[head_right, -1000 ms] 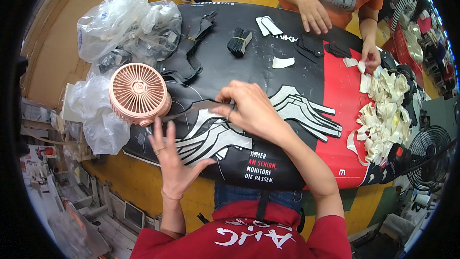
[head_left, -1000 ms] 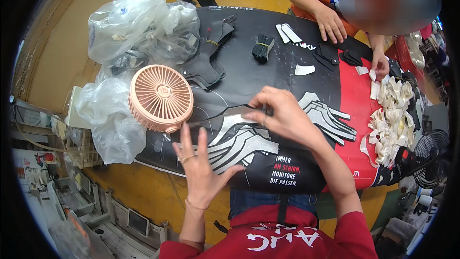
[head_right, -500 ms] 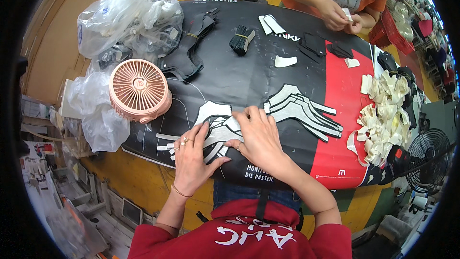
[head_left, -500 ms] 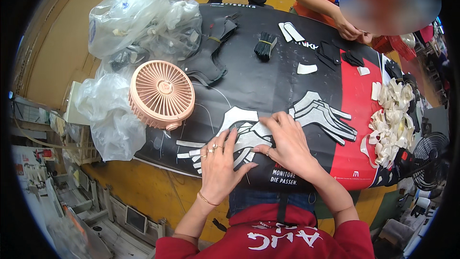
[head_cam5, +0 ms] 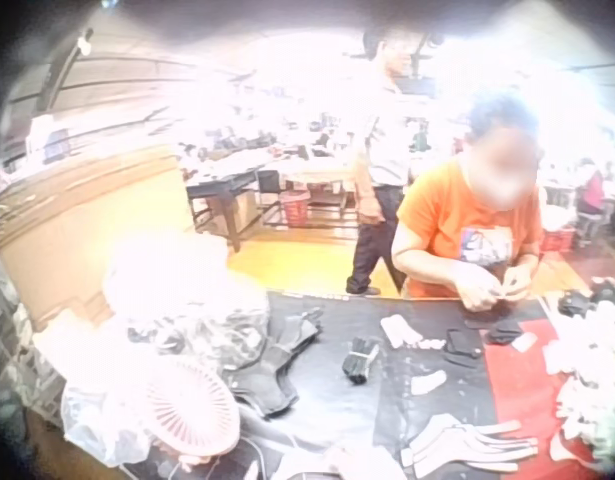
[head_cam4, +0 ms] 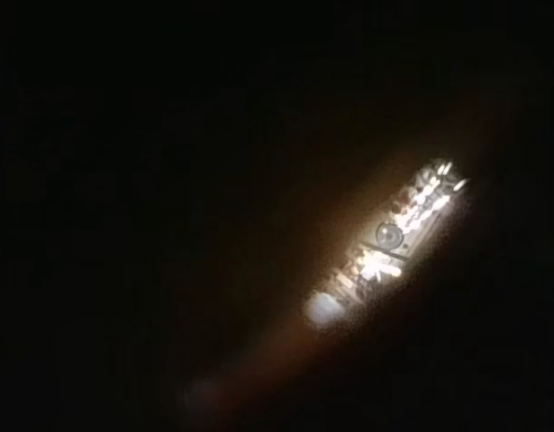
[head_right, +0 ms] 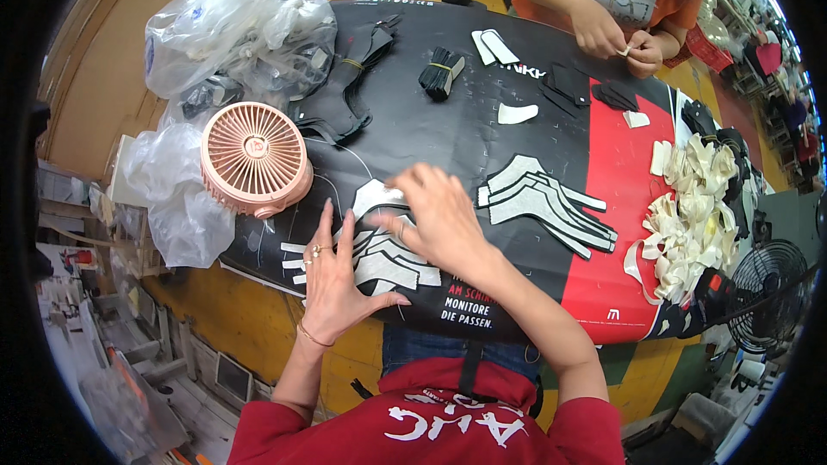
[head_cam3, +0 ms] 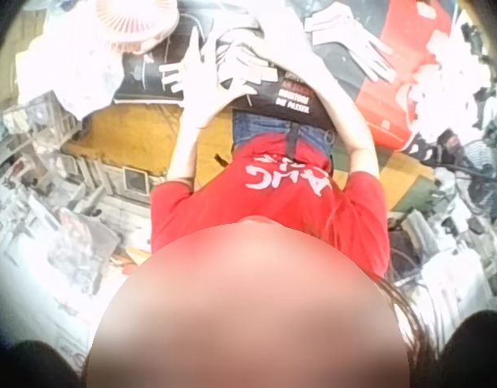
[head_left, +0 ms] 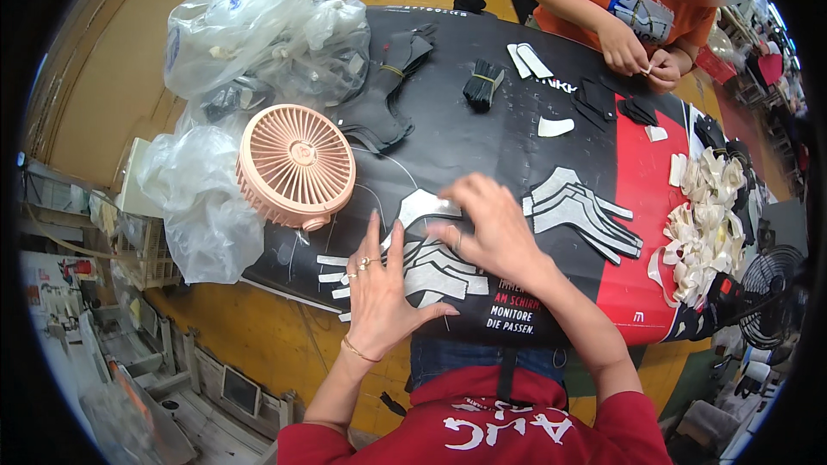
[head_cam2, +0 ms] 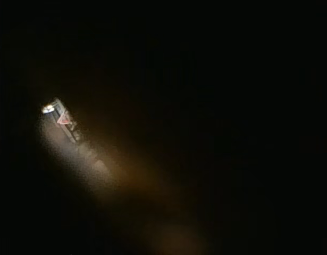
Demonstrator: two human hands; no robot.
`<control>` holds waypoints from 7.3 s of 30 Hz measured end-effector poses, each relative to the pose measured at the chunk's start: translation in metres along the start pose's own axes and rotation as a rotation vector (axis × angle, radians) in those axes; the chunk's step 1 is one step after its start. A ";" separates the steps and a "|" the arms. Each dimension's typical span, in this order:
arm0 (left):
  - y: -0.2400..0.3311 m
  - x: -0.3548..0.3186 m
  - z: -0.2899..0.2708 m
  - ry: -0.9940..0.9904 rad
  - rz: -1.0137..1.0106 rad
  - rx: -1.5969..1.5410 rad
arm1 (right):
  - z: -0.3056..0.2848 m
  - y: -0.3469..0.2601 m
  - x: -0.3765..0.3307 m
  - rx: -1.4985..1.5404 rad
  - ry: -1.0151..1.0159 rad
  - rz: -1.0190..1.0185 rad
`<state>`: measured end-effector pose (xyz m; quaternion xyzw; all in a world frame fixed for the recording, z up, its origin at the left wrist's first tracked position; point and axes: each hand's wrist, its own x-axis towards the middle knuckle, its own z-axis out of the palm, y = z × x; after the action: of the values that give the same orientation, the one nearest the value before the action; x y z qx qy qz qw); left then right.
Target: The person repeatedly picks up small white and black fabric pieces from a table, folds or aligns them, and places them into piles. They also handle rubber bands and a small fan, moving items aside to reach the work. The person works one piece at a time, occasionally turning pieces over and stacking them.
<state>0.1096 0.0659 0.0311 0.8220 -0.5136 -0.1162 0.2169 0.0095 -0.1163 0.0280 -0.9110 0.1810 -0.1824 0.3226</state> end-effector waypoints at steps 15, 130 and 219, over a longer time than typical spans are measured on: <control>-0.013 0.021 -0.014 -0.083 0.074 -0.020 | -0.015 0.018 0.001 -0.005 -0.094 0.176; 0.013 0.053 0.041 0.199 -0.446 -1.711 | -0.066 0.020 -0.075 0.005 0.067 0.664; 0.090 0.052 0.070 -0.159 0.577 -0.142 | -0.069 0.026 -0.126 -0.194 -0.083 0.116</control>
<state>0.0322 -0.0311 0.0135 0.6135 -0.7316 -0.1496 0.2569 -0.1367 -0.1146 0.0342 -0.9328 0.2367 -0.1073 0.2498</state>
